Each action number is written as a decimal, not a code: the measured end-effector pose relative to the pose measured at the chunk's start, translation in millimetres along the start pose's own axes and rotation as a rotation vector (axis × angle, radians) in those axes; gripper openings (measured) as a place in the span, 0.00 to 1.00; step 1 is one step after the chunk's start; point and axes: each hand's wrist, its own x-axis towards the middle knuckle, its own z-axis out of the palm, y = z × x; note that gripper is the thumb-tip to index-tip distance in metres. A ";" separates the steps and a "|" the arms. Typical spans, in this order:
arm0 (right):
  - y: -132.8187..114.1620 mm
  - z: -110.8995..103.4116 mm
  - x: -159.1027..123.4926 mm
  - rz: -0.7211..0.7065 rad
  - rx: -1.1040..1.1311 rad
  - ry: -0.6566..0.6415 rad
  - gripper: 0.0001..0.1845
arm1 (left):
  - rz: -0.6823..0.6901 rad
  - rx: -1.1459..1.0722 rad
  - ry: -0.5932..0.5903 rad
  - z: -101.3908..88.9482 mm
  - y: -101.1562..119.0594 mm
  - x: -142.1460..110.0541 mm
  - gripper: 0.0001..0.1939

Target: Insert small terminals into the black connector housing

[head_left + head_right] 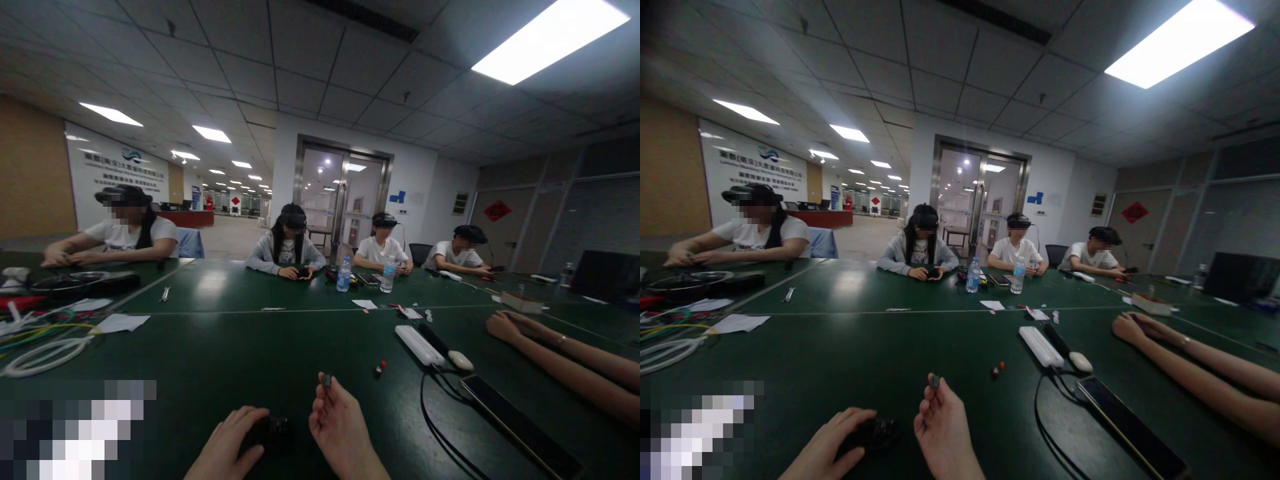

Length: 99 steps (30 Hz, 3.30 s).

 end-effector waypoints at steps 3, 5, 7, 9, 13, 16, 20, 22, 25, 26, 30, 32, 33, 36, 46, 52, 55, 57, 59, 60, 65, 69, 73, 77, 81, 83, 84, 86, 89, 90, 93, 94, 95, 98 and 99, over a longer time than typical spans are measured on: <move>0.4 -1.8 0.9 0.006 0.002 -0.010 0.09 | 0.005 0.003 0.002 0.0 -2.3 0.2 0.21; 0.2 -2.2 0.8 0.001 0.005 -0.023 0.09 | 0.020 0.000 0.003 0.1 -3.2 0.1 0.21; -0.3 -1.5 0.7 -0.003 0.005 -0.023 0.10 | 0.027 -0.007 0.006 0.3 -3.5 -0.1 0.21; -0.6 0.1 0.6 0.002 0.003 -0.012 0.11 | 0.030 -0.007 0.022 0.7 -3.5 -0.3 0.20; 0.8 3.2 -0.1 0.013 0.013 -0.010 0.10 | 0.047 0.005 0.039 0.4 -1.9 -0.5 0.20; 1.6 3.9 -1.0 0.018 -0.002 0.004 0.10 | 0.029 0.004 0.048 -0.6 1.3 -1.0 0.21; 0.7 3.5 -0.6 0.004 -0.010 0.000 0.11 | 0.010 0.010 0.036 -1.0 3.1 -1.3 0.20; 0.7 3.0 -0.1 0.009 -0.010 -0.003 0.11 | 0.012 0.007 0.038 -0.3 1.4 -0.8 0.20; 2.2 2.1 0.7 0.016 -0.014 0.003 0.11 | 0.011 -0.004 0.039 0.9 -1.9 0.3 0.20; 2.9 1.7 1.0 0.016 -0.015 0.002 0.11 | 0.010 -0.009 0.037 1.1 -2.5 0.6 0.20; 4.2 1.1 2.5 0.014 -0.017 -0.011 0.11 | 0.009 -0.009 0.019 0.9 -2.1 0.2 0.20; 3.7 1.4 2.8 0.018 -0.011 -0.008 0.10 | 0.013 -0.007 0.020 0.8 -1.5 -0.6 0.20; 3.4 1.6 2.6 0.017 -0.007 -0.007 0.10 | 0.016 -0.012 0.023 0.9 -1.5 -0.9 0.20; 2.6 2.1 1.5 0.008 -0.011 0.007 0.10 | 0.016 -0.027 0.040 1.2 -2.2 -1.2 0.20; 2.8 2.2 1.4 0.018 -0.010 -0.005 0.09 | -0.019 -0.012 0.005 -0.9 3.4 -1.8 0.22; 3.9 -1.4 3.8 0.032 -0.004 -0.010 0.09 | -0.013 -0.023 -0.013 0.2 -0.2 2.2 0.23; 4.2 -2.0 5.1 0.026 0.005 -0.018 0.09 | -0.007 -0.017 -0.043 2.1 -6.0 5.6 0.24; 3.9 -1.2 4.7 0.025 0.010 -0.018 0.09 | -0.014 -0.017 -0.051 3.6 -9.1 6.7 0.25; 3.2 -0.2 2.9 0.025 0.010 -0.015 0.08 | -0.021 -0.027 -0.042 4.7 -10.1 6.1 0.25; 2.7 0.2 1.8 0.024 0.012 -0.013 0.08 | -0.019 -0.033 -0.028 5.0 -9.7 5.3 0.25; 0.3 -1.6 -1.6 0.002 0.014 -0.045 0.09 | 0.011 -0.014 0.010 2.4 -1.7 1.1 0.25; 0.2 -3.9 -1.8 -0.005 -0.012 -0.038 0.10 | 0.011 -0.004 0.006 -1.0 4.2 0.0 0.23; 0.3 -4.3 -3.3 -0.018 0.013 -0.046 0.09 | 0.022 0.011 0.015 -1.1 5.3 -0.9 0.23; -0.3 -5.4 -4.3 -0.014 0.016 -0.052 0.10 | -0.013 0.014 -0.001 -1.2 4.5 -1.3 0.23; -0.4 -5.3 -4.4 -0.020 0.001 -0.057 0.10 | 0.006 0.010 -0.011 -2.4 4.5 -0.2 0.23; -0.5 -3.9 -4.9 -0.024 -0.002 -0.046 0.10 | 0.007 0.013 -0.018 -2.0 3.4 1.0 0.23; -0.5 -3.1 -5.2 -0.024 -0.001 -0.040 0.10 | 0.005 0.016 -0.021 -1.5 2.4 1.8 0.24; -0.6 -1.5 -5.7 -0.027 0.002 -0.033 0.10 | 0.015 0.021 -0.020 0.1 -0.7 3.3 0.24; -0.5 -0.2 -5.8 -0.025 -0.005 -0.039 0.10 | 0.017 0.018 -0.015 3.1 -6.0 5.0 0.24; -0.4 -0.2 -5.7 -0.024 -0.008 -0.042 0.10 | 0.015 0.013 -0.014 4.1 -7.5 5.3 0.24; 0.0 -0.7 -5.2 -0.023 -0.014 -0.038 0.09 | 0.012 0.004 -0.003 6.4 -10.1 5.8 0.24; 0.1 -1.0 -5.2 -0.024 -0.015 -0.034 0.09 | 0.018 0.006 0.005 6.9 -10.6 5.8 0.24; 0.2 -1.3 -5.1 -0.025 -0.017 -0.027 0.09 | 0.025 0.009 0.010 7.2 -10.9 5.9 0.24; 0.4 -2.1 -5.0 -0.026 -0.015 -0.027 0.10 | 0.042 0.007 0.010 7.6 -12.0 6.1 0.24; 0.3 -2.3 -5.0 -0.024 -0.014 -0.032 0.09 | 0.045 0.005 0.009 7.6 -12.4 6.0 0.23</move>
